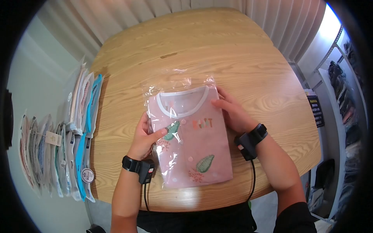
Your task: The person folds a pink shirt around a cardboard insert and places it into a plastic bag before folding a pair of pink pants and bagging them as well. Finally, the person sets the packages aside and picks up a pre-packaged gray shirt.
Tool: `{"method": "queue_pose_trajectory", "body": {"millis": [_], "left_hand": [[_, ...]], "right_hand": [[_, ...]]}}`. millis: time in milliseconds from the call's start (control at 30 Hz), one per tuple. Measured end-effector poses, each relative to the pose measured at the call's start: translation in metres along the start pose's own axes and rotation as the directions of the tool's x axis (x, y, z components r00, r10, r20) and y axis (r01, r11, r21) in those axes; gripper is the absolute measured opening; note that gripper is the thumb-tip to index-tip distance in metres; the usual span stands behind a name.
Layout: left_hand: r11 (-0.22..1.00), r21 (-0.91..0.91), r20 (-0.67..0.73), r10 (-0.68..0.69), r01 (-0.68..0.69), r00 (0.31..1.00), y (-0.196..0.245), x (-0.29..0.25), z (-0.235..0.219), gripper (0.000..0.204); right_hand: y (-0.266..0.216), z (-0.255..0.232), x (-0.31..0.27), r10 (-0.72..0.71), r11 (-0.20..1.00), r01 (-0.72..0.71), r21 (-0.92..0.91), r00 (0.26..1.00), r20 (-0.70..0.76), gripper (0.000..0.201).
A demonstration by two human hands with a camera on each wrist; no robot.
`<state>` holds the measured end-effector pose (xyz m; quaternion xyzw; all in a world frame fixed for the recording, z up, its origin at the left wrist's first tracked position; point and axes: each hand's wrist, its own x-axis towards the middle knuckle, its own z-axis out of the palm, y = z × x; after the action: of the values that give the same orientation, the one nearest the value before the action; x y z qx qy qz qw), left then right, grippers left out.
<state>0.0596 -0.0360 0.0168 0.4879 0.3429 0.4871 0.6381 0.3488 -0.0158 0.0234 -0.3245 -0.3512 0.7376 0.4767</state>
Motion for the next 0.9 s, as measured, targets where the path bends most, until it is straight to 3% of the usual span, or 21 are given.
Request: {"method": "queue_pose_trajectory", "body": {"millis": [100, 167, 367, 467, 567, 700, 900], "left_hand": [[0.998, -0.015, 0.037, -0.061, 0.061, 0.997, -0.003, -0.001, -0.005, 0.051], [0.984, 0.032, -0.066, -0.175, 0.177, 0.982, -0.007, 0.0, -0.011, 0.043], [0.995, -0.102, -0.082, -0.03, 0.021, 0.996, -0.005, 0.0, 0.002, 0.031], [0.985, -0.156, -0.102, -0.085, 0.068, 0.991, -0.012, 0.002, -0.008, 0.029], [0.998, -0.014, -0.103, -0.06, 0.059, 0.993, -0.013, 0.004, -0.01, 0.029], [0.996, -0.08, -0.126, -0.037, 0.027, 0.991, -0.015, 0.002, -0.007, 0.023], [1.0, -0.019, -0.183, -0.004, 0.0, 0.983, -0.013, 0.002, -0.005, 0.034]], "right_hand": [[-0.002, -0.011, 0.003, -0.045, 0.999, 0.047, -0.015, 0.994, 0.097, 0.057], [-0.001, -0.014, 0.002, -0.041, 0.998, 0.046, -0.046, 0.992, 0.116, 0.057], [-0.002, -0.012, 0.004, 0.018, 0.997, -0.012, -0.078, 0.997, 0.073, 0.05], [-0.001, -0.011, 0.001, 0.027, 0.997, -0.025, -0.073, 0.999, 0.024, 0.047], [-0.007, -0.008, 0.003, 0.025, 0.998, -0.021, -0.054, 0.997, 0.072, 0.047], [-0.002, -0.011, 0.001, 0.04, 0.997, -0.037, -0.061, 0.998, 0.044, 0.05], [-0.007, -0.012, 0.001, 0.117, 0.991, -0.113, -0.076, 0.992, 0.051, 0.046]]}}
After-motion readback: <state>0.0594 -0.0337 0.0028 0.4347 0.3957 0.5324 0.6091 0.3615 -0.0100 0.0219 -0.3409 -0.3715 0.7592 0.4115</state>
